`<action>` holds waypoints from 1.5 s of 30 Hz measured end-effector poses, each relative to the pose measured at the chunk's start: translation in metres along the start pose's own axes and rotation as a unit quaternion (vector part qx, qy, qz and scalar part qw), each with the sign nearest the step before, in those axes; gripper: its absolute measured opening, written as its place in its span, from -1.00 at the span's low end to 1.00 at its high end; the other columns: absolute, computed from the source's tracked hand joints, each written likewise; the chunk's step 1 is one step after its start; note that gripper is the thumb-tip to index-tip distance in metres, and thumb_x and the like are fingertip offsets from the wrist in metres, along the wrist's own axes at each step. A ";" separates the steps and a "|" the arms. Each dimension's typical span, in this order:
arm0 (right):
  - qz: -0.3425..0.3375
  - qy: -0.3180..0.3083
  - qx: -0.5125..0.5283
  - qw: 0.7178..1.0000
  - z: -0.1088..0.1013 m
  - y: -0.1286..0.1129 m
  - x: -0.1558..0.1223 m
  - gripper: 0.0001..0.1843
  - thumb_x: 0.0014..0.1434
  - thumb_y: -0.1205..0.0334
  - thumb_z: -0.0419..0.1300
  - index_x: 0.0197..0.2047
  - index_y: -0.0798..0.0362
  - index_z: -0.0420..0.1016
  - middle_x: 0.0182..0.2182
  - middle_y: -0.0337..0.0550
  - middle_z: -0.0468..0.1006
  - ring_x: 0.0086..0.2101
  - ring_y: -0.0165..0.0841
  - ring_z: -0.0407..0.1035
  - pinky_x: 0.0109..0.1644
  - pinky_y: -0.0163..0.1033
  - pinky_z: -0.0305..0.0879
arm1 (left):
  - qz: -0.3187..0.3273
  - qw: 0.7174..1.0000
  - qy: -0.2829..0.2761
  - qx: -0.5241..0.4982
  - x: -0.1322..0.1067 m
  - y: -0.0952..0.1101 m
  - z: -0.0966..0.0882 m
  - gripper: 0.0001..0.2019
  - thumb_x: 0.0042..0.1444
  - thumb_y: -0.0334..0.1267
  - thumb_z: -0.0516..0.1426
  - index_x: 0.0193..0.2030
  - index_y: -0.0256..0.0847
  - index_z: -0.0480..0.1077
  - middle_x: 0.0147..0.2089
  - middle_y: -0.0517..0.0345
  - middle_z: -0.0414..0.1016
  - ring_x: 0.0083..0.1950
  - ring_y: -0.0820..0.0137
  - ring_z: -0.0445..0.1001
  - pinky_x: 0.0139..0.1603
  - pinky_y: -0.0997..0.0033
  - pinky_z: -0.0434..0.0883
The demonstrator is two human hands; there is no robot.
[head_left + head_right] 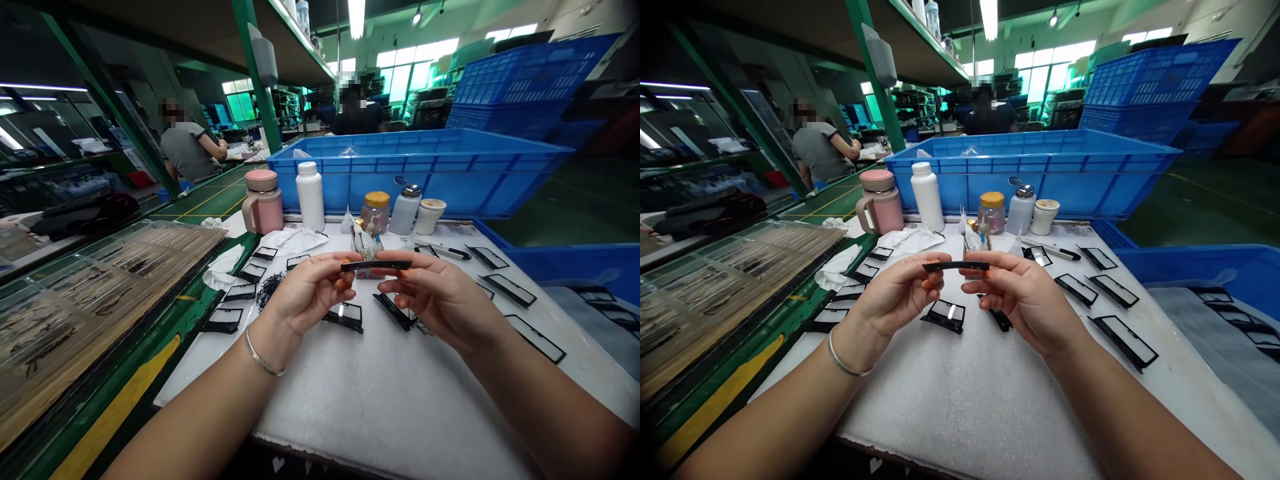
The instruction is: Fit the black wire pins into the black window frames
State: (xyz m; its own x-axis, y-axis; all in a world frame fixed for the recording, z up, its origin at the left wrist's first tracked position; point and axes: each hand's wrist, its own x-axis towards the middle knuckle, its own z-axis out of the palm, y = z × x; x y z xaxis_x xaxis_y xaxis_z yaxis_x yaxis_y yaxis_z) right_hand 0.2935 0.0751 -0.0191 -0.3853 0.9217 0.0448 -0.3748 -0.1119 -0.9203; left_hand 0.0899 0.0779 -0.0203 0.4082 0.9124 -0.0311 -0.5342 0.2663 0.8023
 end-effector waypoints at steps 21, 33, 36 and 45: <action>-0.075 0.130 -0.168 0.974 0.004 -0.001 -0.006 -0.65 0.15 0.00 0.34 -0.44 0.14 0.59 -0.74 -0.23 0.31 -0.73 -0.53 0.00 -0.67 -0.40 -0.16 | 0.037 0.975 0.005 0.217 -0.002 -0.006 0.010 -0.73 0.14 -0.14 0.22 -0.19 -0.34 0.51 -0.50 0.16 0.41 -0.57 0.62 0.22 -0.56 0.65 0.21; -0.046 0.148 -0.122 0.980 0.006 -0.002 -0.004 -0.58 0.05 -0.02 0.38 -0.60 0.13 0.48 -0.79 -0.20 0.27 -0.74 -0.52 0.00 -0.68 -0.40 -0.15 | 0.033 0.973 0.009 0.227 -0.004 -0.004 0.013 -0.74 0.12 -0.15 0.22 -0.42 -0.34 0.41 -0.51 0.17 0.39 -0.55 0.60 0.24 -0.53 0.62 0.22; -0.041 0.145 -0.117 0.982 0.007 -0.003 -0.004 -0.53 0.04 -0.02 0.38 -0.68 0.11 0.39 -0.79 -0.20 0.26 -0.74 -0.53 0.00 -0.67 -0.40 -0.15 | 0.035 0.973 0.008 0.229 -0.004 -0.004 0.013 -0.74 0.13 -0.16 0.22 -0.43 -0.33 0.40 -0.51 0.17 0.38 -0.54 0.60 0.24 -0.53 0.63 0.23; -0.049 0.135 -0.104 0.984 0.007 -0.003 -0.004 -0.57 0.06 0.03 0.38 -0.66 0.13 0.43 -0.77 -0.19 0.28 -0.73 -0.54 0.01 -0.66 -0.41 -0.13 | 0.042 0.973 0.009 0.227 -0.003 -0.005 0.013 -0.76 0.16 -0.19 0.20 -0.40 -0.34 0.39 -0.49 0.17 0.38 -0.53 0.61 0.23 -0.51 0.65 0.24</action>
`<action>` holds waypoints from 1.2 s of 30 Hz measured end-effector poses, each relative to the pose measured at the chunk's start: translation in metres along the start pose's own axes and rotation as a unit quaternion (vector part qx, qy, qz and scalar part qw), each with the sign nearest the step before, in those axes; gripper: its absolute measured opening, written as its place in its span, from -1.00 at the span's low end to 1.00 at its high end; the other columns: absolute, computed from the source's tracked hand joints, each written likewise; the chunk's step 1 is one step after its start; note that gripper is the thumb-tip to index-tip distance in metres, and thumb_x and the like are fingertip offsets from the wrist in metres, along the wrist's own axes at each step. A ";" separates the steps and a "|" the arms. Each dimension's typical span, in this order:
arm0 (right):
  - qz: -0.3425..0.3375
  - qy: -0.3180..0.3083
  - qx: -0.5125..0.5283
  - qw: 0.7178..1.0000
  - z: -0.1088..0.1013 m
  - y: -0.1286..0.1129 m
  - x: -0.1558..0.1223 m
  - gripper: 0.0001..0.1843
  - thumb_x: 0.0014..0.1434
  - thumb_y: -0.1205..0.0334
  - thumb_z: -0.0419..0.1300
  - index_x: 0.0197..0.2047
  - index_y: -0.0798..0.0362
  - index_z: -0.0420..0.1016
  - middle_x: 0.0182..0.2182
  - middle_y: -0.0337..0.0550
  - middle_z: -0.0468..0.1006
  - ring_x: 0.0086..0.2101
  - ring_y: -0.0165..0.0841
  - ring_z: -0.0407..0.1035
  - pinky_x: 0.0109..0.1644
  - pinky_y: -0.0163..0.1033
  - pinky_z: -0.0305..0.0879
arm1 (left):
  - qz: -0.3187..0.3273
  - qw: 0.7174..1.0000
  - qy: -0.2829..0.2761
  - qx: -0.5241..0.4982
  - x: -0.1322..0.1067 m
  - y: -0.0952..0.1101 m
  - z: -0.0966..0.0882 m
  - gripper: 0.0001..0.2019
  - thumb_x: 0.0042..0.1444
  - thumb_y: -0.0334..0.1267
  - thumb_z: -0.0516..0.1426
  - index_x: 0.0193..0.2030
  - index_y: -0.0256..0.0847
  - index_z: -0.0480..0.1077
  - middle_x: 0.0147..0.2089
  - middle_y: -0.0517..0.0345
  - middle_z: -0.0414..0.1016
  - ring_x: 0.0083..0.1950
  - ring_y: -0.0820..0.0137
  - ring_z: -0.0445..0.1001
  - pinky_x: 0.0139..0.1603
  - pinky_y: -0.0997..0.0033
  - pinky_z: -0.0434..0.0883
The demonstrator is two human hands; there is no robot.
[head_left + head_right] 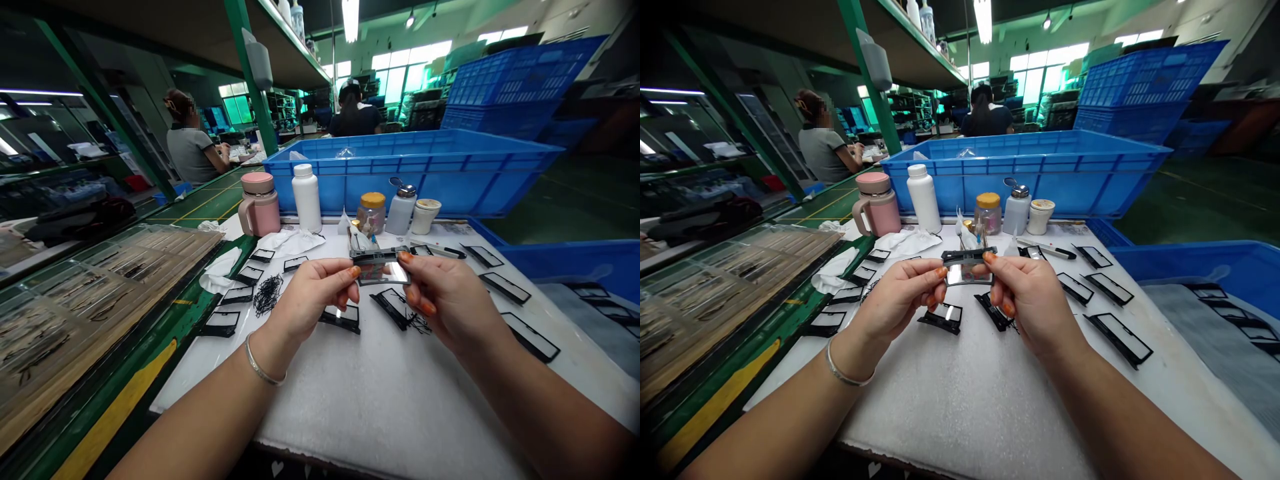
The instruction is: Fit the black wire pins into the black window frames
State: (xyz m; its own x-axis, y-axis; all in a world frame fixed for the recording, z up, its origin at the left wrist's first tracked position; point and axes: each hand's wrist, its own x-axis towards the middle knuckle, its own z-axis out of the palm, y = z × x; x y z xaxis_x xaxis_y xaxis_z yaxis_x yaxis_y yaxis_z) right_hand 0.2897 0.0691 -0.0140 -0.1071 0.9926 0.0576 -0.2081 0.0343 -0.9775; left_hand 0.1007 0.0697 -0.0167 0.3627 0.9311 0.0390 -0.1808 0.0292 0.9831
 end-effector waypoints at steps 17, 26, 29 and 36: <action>-0.151 0.012 -0.226 0.962 -0.003 0.006 -0.001 -0.78 0.23 0.11 0.28 -0.30 0.09 0.63 -0.64 -0.26 0.42 -0.64 -0.45 0.24 -0.63 -0.43 0.14 | 0.125 0.980 0.067 0.136 -0.001 0.001 -0.004 -0.75 0.22 -0.26 0.15 -0.04 -0.31 0.54 -0.50 0.14 0.46 -0.49 0.56 0.30 -0.46 0.62 0.28; -0.256 0.068 -0.295 0.918 -0.005 0.012 0.003 -0.70 0.21 0.37 0.18 -0.02 0.02 0.61 -0.28 -0.20 0.62 -0.31 -0.28 0.51 -0.32 -0.29 0.42 | 0.070 0.996 0.060 0.002 0.003 -0.001 -0.010 -0.73 0.20 -0.29 0.12 -0.02 -0.32 0.51 -0.30 -0.04 0.56 -0.41 0.53 0.41 -0.41 0.59 0.42; -0.284 0.050 -0.327 0.900 -0.007 0.013 0.002 -0.60 0.22 0.42 0.13 0.09 0.01 0.54 -0.13 -0.19 0.59 -0.27 -0.29 0.51 -0.20 -0.25 0.44 | 0.074 0.995 0.059 0.017 0.004 -0.001 -0.011 -0.73 0.18 -0.19 0.19 -0.06 -0.31 0.52 -0.31 -0.02 0.55 -0.39 0.52 0.42 -0.41 0.61 0.43; -0.323 0.035 -0.404 0.855 -0.008 0.012 0.001 -0.45 0.22 0.47 0.05 0.23 -0.08 0.40 -0.04 -0.25 0.55 -0.27 -0.32 0.50 -0.14 -0.24 0.43 | 0.093 0.992 0.075 0.042 0.005 -0.002 -0.015 -0.79 0.09 -0.27 0.26 -0.13 -0.28 0.47 -0.37 0.13 0.49 -0.41 0.54 0.43 -0.41 0.62 0.45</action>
State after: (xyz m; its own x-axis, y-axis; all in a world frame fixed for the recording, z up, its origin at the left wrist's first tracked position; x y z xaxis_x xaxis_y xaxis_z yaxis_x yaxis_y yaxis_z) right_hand 0.2951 0.0712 -0.0270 -0.1593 0.7400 0.6534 0.5409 0.6191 -0.5694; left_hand 0.0889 0.0800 -0.0208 0.1888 0.9614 0.2003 -0.1523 -0.1728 0.9731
